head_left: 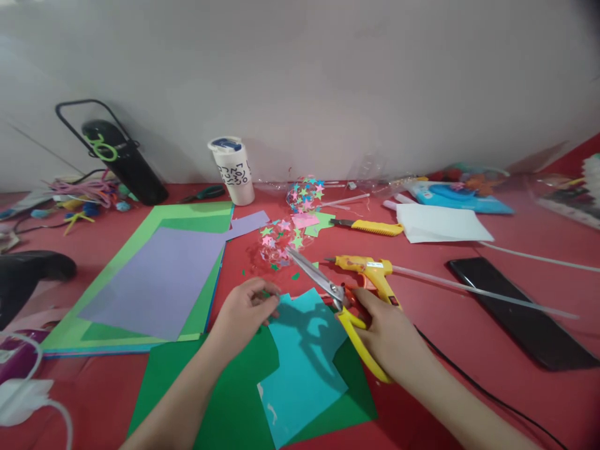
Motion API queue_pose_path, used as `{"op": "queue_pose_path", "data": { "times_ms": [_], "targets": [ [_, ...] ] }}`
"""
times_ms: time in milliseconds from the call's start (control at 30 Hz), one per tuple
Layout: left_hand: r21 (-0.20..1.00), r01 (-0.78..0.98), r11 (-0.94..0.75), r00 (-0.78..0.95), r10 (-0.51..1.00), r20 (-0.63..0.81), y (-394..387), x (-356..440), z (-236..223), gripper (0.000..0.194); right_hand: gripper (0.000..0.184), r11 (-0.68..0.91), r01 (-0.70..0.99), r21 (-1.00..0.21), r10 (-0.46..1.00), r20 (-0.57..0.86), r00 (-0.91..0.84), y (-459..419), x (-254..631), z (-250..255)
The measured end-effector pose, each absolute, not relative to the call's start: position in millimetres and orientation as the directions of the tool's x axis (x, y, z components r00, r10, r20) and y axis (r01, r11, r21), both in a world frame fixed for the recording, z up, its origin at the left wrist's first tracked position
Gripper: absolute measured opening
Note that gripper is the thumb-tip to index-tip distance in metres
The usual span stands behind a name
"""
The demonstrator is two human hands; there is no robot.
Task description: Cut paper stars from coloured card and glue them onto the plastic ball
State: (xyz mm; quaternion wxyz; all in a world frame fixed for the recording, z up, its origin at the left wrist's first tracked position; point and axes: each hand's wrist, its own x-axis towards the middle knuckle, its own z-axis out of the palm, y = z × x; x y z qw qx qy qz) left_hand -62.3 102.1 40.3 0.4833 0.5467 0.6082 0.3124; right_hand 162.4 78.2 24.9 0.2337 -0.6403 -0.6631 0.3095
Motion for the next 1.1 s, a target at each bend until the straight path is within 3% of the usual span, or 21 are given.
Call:
{"op": "queue_pose_path", "data": {
  "times_ms": [167,367,633,900,967,1100],
  "targets": [
    [0.835,0.550,0.008,0.181,0.975,-0.129,102.7,-61.7,31.3,0.011,0.015,-0.001,0.695,-0.719,0.987,-0.113,-0.115,78.2,154.8,28.6],
    [0.815,0.577,-0.057,0.178,0.982,-0.057,99.0,-57.4,30.9,0.013,0.016,-0.006,0.671,-0.741,0.990,-0.099,-0.101,78.4,149.1,27.2],
    [0.902,0.413,0.127,0.144,0.969,-0.202,91.6,-51.4,32.4,0.006,0.019,-0.017,0.608,-0.794,0.996,-0.065,-0.058,77.8,154.3,22.4],
    [0.937,0.129,0.325,0.237,0.907,-0.347,82.6,-28.9,34.8,0.013,0.019,-0.071,0.320,-0.945,0.991,-0.104,-0.085,73.8,142.3,17.8],
    [0.953,0.158,0.258,0.229,0.929,-0.290,82.0,-28.6,31.9,0.013,0.016,-0.043,0.294,-0.955,0.999,-0.050,-0.017,73.7,143.5,21.6],
    [0.920,0.391,0.011,0.141,0.987,-0.072,89.7,-36.1,23.5,0.014,0.017,-0.017,0.283,-0.959,0.994,0.013,0.106,75.9,153.3,32.3]
  ]
}}
